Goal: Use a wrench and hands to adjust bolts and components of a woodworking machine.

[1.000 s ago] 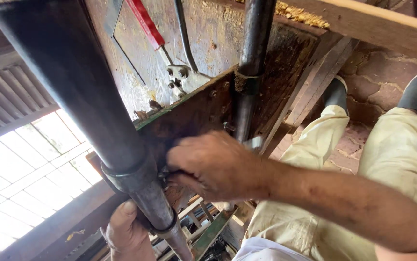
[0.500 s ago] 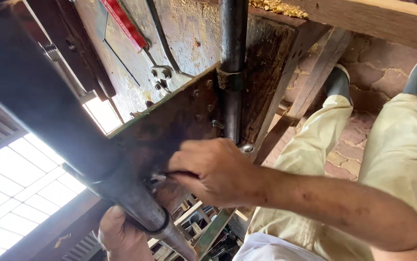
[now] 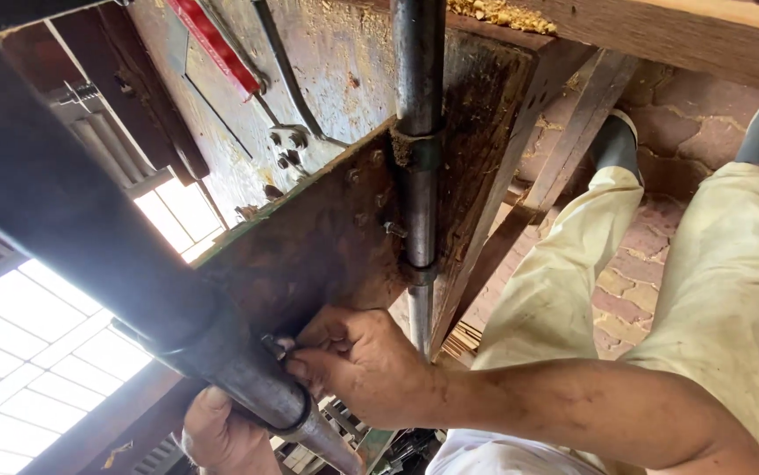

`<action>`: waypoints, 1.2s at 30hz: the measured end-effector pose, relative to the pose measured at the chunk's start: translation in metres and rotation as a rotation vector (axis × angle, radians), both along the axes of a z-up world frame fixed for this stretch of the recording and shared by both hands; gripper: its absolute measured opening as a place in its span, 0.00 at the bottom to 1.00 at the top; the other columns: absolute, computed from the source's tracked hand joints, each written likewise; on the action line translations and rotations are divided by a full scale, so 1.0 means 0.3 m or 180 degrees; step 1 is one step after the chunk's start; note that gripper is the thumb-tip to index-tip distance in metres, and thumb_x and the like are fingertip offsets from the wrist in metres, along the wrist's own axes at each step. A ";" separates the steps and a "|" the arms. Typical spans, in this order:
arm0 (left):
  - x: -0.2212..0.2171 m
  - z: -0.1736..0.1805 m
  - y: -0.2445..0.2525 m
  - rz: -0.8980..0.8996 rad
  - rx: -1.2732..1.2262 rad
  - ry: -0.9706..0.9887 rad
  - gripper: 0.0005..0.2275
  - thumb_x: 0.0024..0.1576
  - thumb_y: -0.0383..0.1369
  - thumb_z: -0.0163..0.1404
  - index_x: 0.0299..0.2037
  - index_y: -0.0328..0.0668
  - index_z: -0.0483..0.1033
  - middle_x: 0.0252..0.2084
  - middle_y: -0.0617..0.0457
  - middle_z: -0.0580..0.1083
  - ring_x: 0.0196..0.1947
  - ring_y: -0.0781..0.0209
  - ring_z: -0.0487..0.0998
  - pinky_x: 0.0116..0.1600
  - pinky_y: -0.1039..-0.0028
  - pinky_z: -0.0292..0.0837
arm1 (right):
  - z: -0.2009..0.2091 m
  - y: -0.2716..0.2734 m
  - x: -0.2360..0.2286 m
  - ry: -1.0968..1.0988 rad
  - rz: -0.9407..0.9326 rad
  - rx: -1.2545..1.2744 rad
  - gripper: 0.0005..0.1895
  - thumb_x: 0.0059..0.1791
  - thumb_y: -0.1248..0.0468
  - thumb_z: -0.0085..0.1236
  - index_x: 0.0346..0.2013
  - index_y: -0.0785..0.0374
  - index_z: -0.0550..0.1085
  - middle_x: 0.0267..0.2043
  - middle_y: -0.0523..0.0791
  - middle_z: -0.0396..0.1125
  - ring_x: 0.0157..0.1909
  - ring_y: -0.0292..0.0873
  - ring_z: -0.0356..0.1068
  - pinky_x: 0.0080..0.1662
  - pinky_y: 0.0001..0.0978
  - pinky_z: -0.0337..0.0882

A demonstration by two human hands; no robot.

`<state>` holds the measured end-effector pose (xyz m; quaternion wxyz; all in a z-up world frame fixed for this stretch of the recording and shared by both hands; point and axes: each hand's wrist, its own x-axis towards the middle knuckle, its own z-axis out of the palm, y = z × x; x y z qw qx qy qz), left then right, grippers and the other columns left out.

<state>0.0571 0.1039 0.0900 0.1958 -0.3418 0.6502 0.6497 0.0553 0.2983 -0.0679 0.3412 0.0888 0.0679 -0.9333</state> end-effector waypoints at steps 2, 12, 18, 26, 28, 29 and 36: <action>0.043 0.011 -0.068 -0.0053 -0.0207 0.0180 0.23 0.59 0.36 0.52 0.57 0.16 0.72 0.53 0.28 0.77 0.50 0.37 0.81 0.53 0.49 0.79 | -0.032 0.023 0.010 0.0460 -0.0044 0.0487 0.06 0.52 0.67 0.58 0.39 0.68 0.75 0.34 0.47 0.75 0.32 0.38 0.74 0.34 0.29 0.76; 0.115 0.029 -0.135 0.0351 -0.0535 0.0628 0.24 0.58 0.30 0.54 0.62 0.18 0.69 0.57 0.31 0.75 0.55 0.39 0.80 0.61 0.49 0.76 | -0.123 0.217 -0.288 0.3045 -0.1199 0.2462 0.07 0.49 0.61 0.62 0.31 0.62 0.77 0.28 0.46 0.71 0.29 0.44 0.73 0.33 0.42 0.73; 0.081 0.024 -0.083 0.0212 -0.0791 0.0617 0.23 0.58 0.29 0.53 0.62 0.19 0.69 0.57 0.33 0.76 0.57 0.42 0.79 0.62 0.53 0.76 | -0.093 0.220 -0.293 0.3471 -0.1380 0.2543 0.05 0.51 0.65 0.58 0.30 0.61 0.76 0.26 0.45 0.70 0.31 0.45 0.74 0.36 0.46 0.73; -0.038 -0.031 -0.122 -0.0441 0.0209 0.0682 0.19 0.64 0.30 0.49 0.55 0.12 0.72 0.50 0.26 0.77 0.50 0.38 0.82 0.56 0.57 0.79 | -0.035 0.037 -0.051 0.1013 -0.0254 0.0852 0.07 0.53 0.65 0.55 0.35 0.66 0.76 0.28 0.46 0.73 0.28 0.38 0.71 0.30 0.34 0.72; -0.060 -0.030 -0.140 -0.0488 0.0065 0.0628 0.19 0.62 0.31 0.49 0.54 0.12 0.71 0.50 0.26 0.77 0.51 0.37 0.81 0.55 0.56 0.79 | -0.040 0.029 -0.009 0.0615 -0.0062 0.0485 0.08 0.55 0.65 0.53 0.35 0.66 0.77 0.28 0.45 0.73 0.27 0.37 0.69 0.29 0.33 0.70; -0.062 -0.030 -0.178 -0.0502 0.0012 0.0765 0.18 0.64 0.30 0.48 0.54 0.12 0.71 0.49 0.27 0.77 0.49 0.40 0.81 0.57 0.58 0.79 | -0.058 0.020 0.017 0.0907 -0.0158 0.0720 0.09 0.55 0.65 0.50 0.36 0.66 0.76 0.29 0.45 0.72 0.27 0.38 0.69 0.29 0.32 0.69; -0.067 -0.032 -0.208 -0.0646 0.0376 0.0822 0.16 0.66 0.29 0.47 0.50 0.12 0.73 0.44 0.28 0.78 0.41 0.43 0.84 0.51 0.60 0.82 | -0.120 0.107 -0.181 0.2568 -0.1061 0.2668 0.08 0.55 0.64 0.54 0.37 0.66 0.78 0.28 0.47 0.69 0.24 0.42 0.69 0.24 0.34 0.70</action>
